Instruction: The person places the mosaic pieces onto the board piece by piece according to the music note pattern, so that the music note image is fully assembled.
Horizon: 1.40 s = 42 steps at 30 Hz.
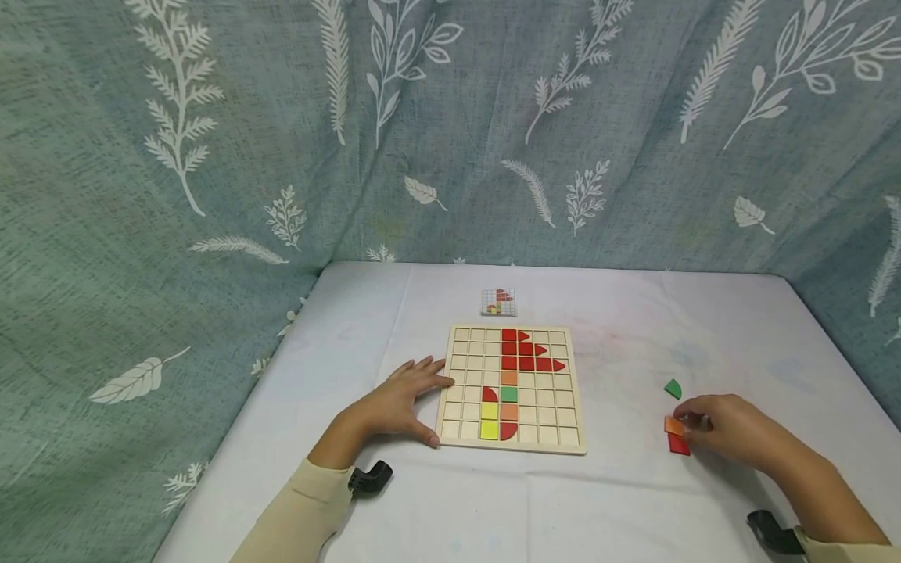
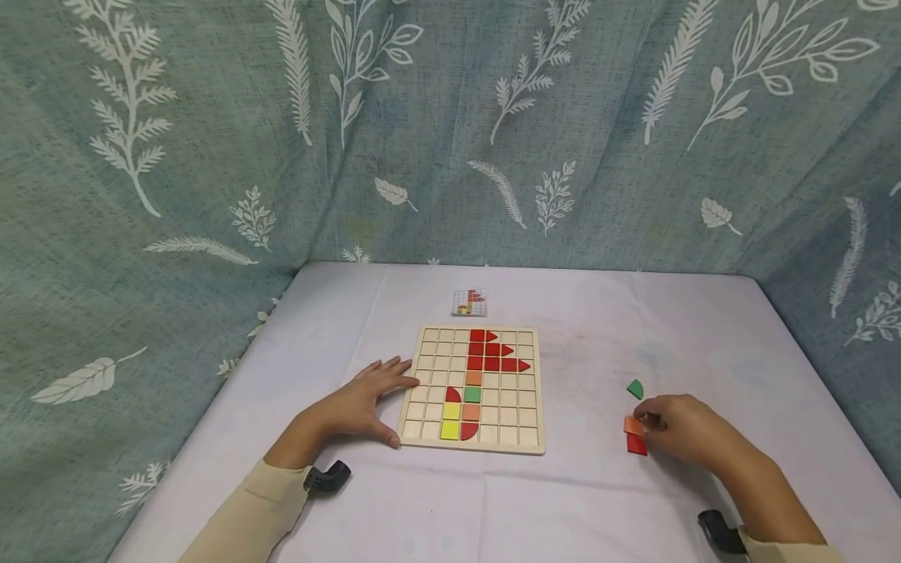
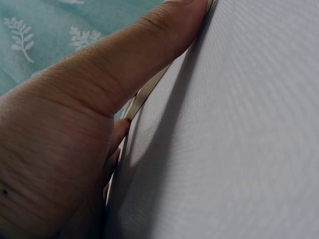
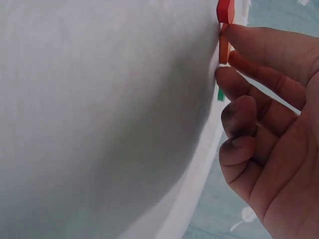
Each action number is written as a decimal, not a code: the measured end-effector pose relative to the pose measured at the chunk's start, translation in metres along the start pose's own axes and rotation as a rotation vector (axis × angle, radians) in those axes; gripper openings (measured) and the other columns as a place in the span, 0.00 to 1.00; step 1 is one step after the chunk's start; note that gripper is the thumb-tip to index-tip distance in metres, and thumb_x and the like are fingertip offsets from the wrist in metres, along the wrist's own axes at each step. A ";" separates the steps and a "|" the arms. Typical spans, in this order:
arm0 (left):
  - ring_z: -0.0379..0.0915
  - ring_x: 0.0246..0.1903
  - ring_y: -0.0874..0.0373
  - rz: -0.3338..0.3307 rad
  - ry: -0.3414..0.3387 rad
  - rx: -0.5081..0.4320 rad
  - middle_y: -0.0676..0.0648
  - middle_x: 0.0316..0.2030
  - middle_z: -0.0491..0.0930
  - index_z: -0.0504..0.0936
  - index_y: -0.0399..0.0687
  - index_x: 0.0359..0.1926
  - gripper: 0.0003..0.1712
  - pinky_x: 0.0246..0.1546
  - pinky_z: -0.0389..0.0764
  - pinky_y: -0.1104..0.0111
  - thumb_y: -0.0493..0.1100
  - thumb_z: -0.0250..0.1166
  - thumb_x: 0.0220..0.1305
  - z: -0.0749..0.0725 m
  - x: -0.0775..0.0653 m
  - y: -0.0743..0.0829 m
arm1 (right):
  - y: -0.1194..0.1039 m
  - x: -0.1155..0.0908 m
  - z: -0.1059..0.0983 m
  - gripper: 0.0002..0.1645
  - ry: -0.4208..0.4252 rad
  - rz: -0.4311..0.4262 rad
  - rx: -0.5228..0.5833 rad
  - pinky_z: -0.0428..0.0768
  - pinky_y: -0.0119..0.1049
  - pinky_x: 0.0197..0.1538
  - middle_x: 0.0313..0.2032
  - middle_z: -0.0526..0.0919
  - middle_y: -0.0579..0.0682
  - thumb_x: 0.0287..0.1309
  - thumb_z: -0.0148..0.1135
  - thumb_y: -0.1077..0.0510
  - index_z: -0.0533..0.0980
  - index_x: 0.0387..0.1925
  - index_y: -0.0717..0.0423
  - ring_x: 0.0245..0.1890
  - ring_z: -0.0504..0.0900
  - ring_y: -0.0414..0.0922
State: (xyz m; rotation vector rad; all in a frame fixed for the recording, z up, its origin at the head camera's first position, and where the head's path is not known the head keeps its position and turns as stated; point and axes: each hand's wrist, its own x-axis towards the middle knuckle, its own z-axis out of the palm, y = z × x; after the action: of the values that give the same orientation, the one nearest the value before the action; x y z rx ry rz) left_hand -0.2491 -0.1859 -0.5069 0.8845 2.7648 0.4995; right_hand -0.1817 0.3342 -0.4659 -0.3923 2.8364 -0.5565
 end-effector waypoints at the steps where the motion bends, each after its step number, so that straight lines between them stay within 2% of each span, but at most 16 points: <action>1: 0.32 0.74 0.60 0.001 0.001 0.002 0.57 0.75 0.47 0.67 0.67 0.69 0.66 0.72 0.37 0.58 0.85 0.66 0.24 0.000 0.000 0.000 | 0.000 0.000 0.001 0.17 -0.002 -0.003 0.005 0.77 0.41 0.34 0.31 0.78 0.43 0.47 0.73 0.60 0.83 0.41 0.59 0.32 0.73 0.44; 9: 0.36 0.74 0.54 0.063 0.008 -0.005 0.51 0.75 0.49 0.67 0.60 0.70 0.66 0.71 0.39 0.54 0.81 0.69 0.27 -0.004 -0.003 0.002 | -0.005 0.008 0.006 0.15 0.024 -0.017 -0.038 0.75 0.38 0.31 0.29 0.76 0.41 0.49 0.73 0.58 0.83 0.40 0.56 0.29 0.71 0.42; 17: 0.35 0.74 0.55 0.054 0.001 -0.009 0.52 0.75 0.48 0.66 0.62 0.70 0.65 0.72 0.38 0.55 0.82 0.69 0.27 -0.004 -0.003 0.004 | -0.013 0.011 0.006 0.21 -0.021 0.033 -0.002 0.74 0.36 0.29 0.30 0.78 0.43 0.50 0.73 0.56 0.81 0.46 0.58 0.28 0.72 0.42; 21: 0.34 0.74 0.57 0.040 -0.009 -0.010 0.53 0.75 0.47 0.66 0.64 0.70 0.66 0.72 0.36 0.57 0.82 0.68 0.26 -0.005 -0.002 0.003 | -0.013 0.008 0.004 0.28 -0.055 0.061 0.029 0.75 0.37 0.30 0.32 0.79 0.43 0.47 0.76 0.50 0.79 0.49 0.58 0.30 0.74 0.42; 26: 0.36 0.74 0.54 0.049 0.005 -0.014 0.51 0.75 0.49 0.67 0.61 0.70 0.65 0.72 0.38 0.55 0.81 0.70 0.27 -0.004 -0.003 0.003 | -0.013 0.004 0.004 0.37 -0.077 0.051 0.057 0.72 0.37 0.30 0.28 0.74 0.43 0.40 0.80 0.47 0.76 0.51 0.58 0.29 0.71 0.42; 28: 0.37 0.74 0.53 0.054 0.013 -0.016 0.50 0.75 0.49 0.67 0.60 0.70 0.65 0.72 0.39 0.54 0.81 0.70 0.27 -0.004 -0.003 0.003 | -0.013 0.003 0.005 0.33 -0.073 0.047 0.059 0.70 0.36 0.28 0.26 0.72 0.44 0.38 0.80 0.49 0.75 0.46 0.57 0.27 0.70 0.42; 31: 0.36 0.74 0.53 0.051 0.009 -0.020 0.50 0.75 0.49 0.67 0.61 0.70 0.65 0.72 0.38 0.54 0.81 0.70 0.27 -0.004 -0.004 0.003 | -0.013 0.003 0.005 0.25 -0.061 0.064 0.027 0.67 0.36 0.27 0.23 0.71 0.44 0.38 0.80 0.49 0.74 0.33 0.54 0.25 0.69 0.42; 34: 0.35 0.74 0.55 0.044 -0.002 -0.019 0.51 0.75 0.48 0.66 0.62 0.70 0.65 0.72 0.37 0.55 0.82 0.69 0.27 -0.005 -0.004 0.004 | -0.013 0.004 0.004 0.22 -0.066 0.094 -0.020 0.66 0.37 0.26 0.20 0.70 0.44 0.39 0.80 0.48 0.72 0.23 0.50 0.24 0.68 0.42; 37: 0.35 0.74 0.55 0.044 -0.004 -0.008 0.51 0.75 0.48 0.66 0.62 0.71 0.66 0.72 0.37 0.56 0.82 0.68 0.28 -0.006 -0.004 0.004 | -0.013 0.005 0.003 0.19 -0.088 0.105 -0.036 0.67 0.37 0.26 0.20 0.72 0.43 0.41 0.79 0.48 0.74 0.21 0.49 0.24 0.69 0.42; 42: 0.36 0.74 0.55 0.041 0.000 -0.006 0.52 0.75 0.48 0.67 0.62 0.70 0.65 0.72 0.38 0.55 0.82 0.69 0.28 -0.005 -0.004 0.004 | -0.015 0.007 0.002 0.15 -0.103 0.078 -0.034 0.72 0.38 0.30 0.23 0.74 0.42 0.42 0.79 0.53 0.78 0.27 0.49 0.27 0.70 0.43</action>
State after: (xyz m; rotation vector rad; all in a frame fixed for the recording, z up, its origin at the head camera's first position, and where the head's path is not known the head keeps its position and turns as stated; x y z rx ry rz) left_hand -0.2454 -0.1867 -0.5004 0.9409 2.7492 0.5143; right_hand -0.1850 0.3180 -0.4632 -0.3050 2.7515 -0.4594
